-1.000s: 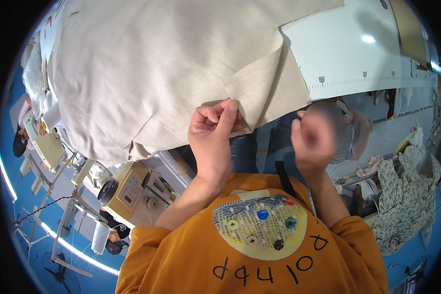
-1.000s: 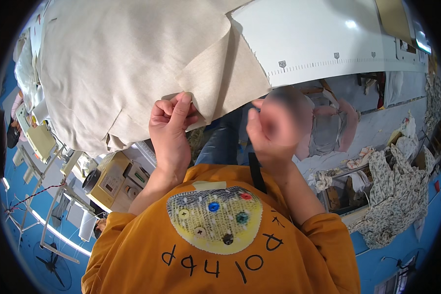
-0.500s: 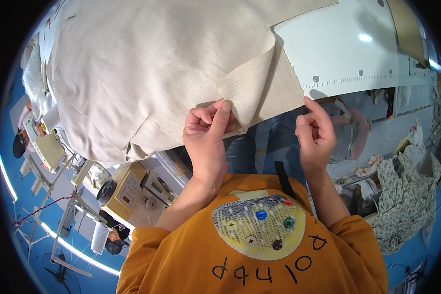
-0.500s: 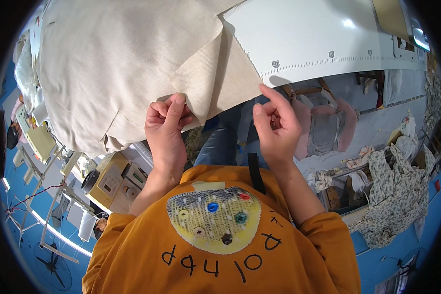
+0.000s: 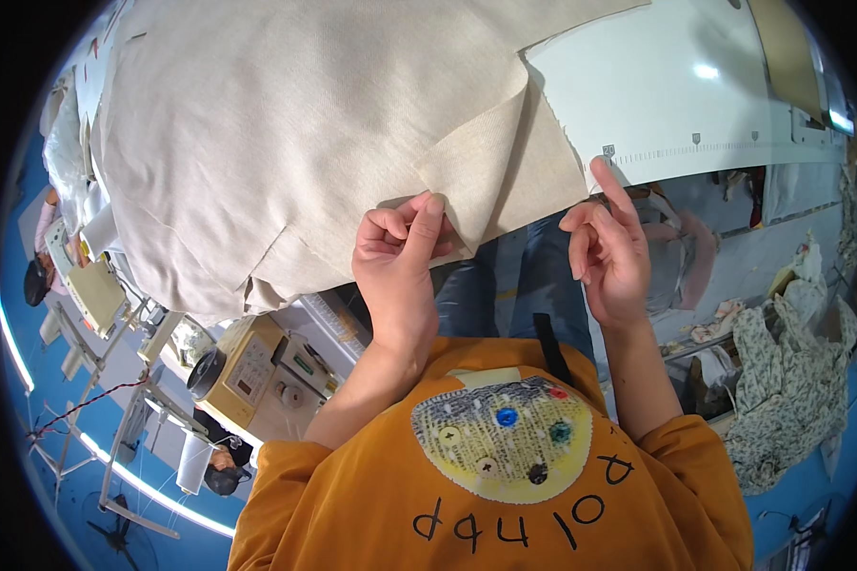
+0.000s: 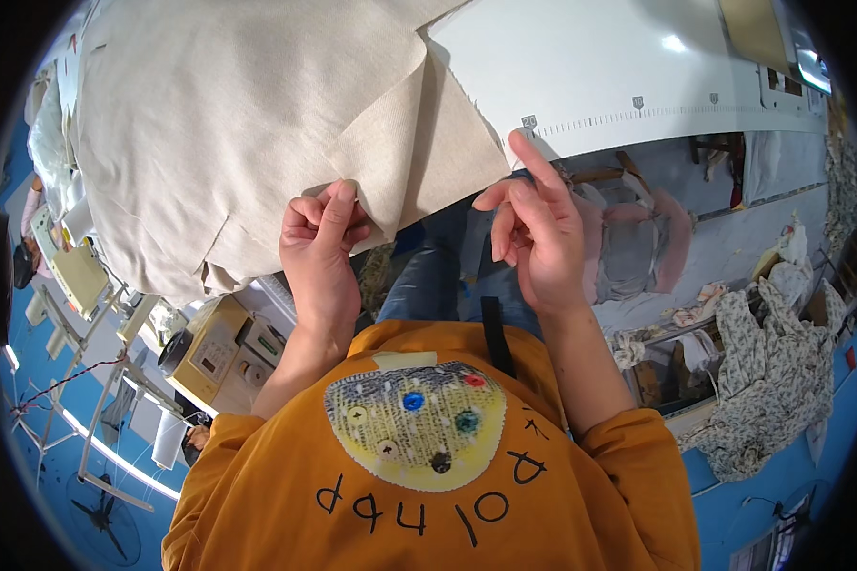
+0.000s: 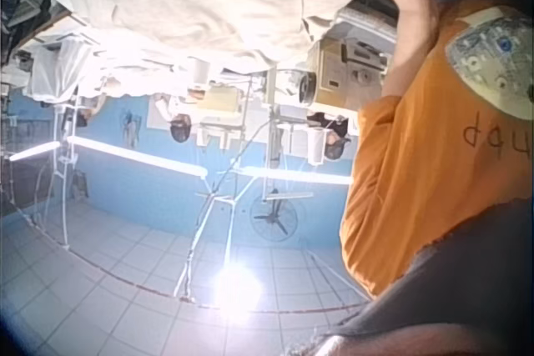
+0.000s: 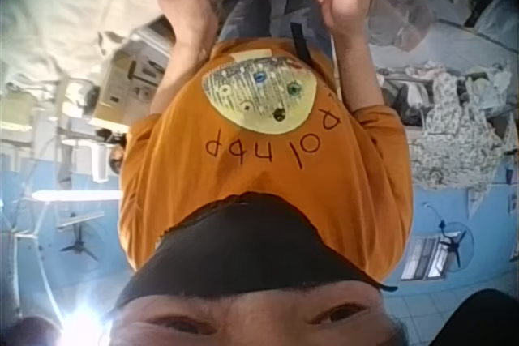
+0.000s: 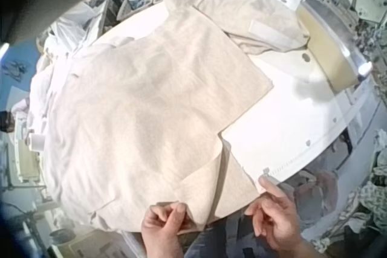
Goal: The person picks up fabric pieces from a table, spreads and aligns their edges by hand, and moves the fabric to an overlock sewing machine workstation.
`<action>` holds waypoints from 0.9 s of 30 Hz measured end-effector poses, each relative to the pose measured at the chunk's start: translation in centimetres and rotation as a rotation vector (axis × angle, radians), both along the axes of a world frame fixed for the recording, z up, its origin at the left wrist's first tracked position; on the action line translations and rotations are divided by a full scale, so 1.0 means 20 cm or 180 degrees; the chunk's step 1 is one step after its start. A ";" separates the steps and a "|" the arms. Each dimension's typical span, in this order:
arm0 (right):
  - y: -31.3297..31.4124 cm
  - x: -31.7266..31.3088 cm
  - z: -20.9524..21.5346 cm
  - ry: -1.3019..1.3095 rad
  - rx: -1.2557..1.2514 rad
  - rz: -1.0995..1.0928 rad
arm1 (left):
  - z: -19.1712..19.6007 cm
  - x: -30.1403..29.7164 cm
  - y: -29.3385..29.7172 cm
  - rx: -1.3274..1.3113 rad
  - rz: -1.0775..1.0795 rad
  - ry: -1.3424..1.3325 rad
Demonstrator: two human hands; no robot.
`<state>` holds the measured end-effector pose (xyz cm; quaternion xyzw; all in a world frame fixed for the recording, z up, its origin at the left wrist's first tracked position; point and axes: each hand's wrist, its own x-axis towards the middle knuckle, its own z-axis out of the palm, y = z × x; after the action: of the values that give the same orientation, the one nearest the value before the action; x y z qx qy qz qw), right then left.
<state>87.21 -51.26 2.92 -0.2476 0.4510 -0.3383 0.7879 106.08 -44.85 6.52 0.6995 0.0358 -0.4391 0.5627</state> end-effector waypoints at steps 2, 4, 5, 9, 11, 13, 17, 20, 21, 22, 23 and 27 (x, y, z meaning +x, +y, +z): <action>-0.01 0.00 0.02 0.0049 0.0014 -0.0009 | 0.00 0.00 0.00 -0.0048 0.0001 0.0016; -0.01 0.01 0.04 0.0238 -0.0020 -0.0072 | 0.00 0.00 0.00 -0.0038 0.0010 0.0019; 0.00 0.00 0.04 0.0240 -0.0022 -0.0069 | 0.00 0.00 0.00 -0.0040 0.0013 0.0021; 0.07 -0.02 -0.02 0.0173 0.0244 -0.0343 | 0.00 0.00 0.00 -0.0009 0.0004 0.0005; 0.11 -0.03 -0.07 -0.0027 0.0407 -0.0429 | 0.00 0.00 0.00 -0.0012 0.0017 0.0007; 0.14 -0.04 -0.08 0.1053 0.0505 0.0195 | 0.00 0.00 0.00 -0.0036 0.0019 0.0047; 0.07 0.14 0.06 0.1207 0.0704 0.0364 | 0.00 -0.01 0.01 -0.0104 0.0051 0.0053; 0.04 0.20 0.05 0.1583 0.0423 0.0604 | 0.00 -0.02 0.00 -0.0188 0.0108 0.0080; 0.05 0.25 0.05 0.1662 0.0149 0.0262 | -0.01 -0.02 0.01 -0.0212 0.0099 0.0018; 0.06 0.26 0.05 0.1664 0.0127 0.0255 | -0.01 -0.03 0.01 -0.0243 0.0090 -0.0044; 0.08 0.26 0.03 0.1816 0.0053 0.0174 | -0.01 -0.04 0.02 -0.0268 0.0089 -0.0042; 0.14 0.25 0.03 0.1713 -0.0487 -0.0150 | 0.06 -0.07 0.05 -0.0786 -0.1428 -0.1064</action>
<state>92.13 -48.51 3.43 -0.3768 0.6228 -0.3117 0.6107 104.60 -43.93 7.67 0.6788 -0.2663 -0.4323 0.5305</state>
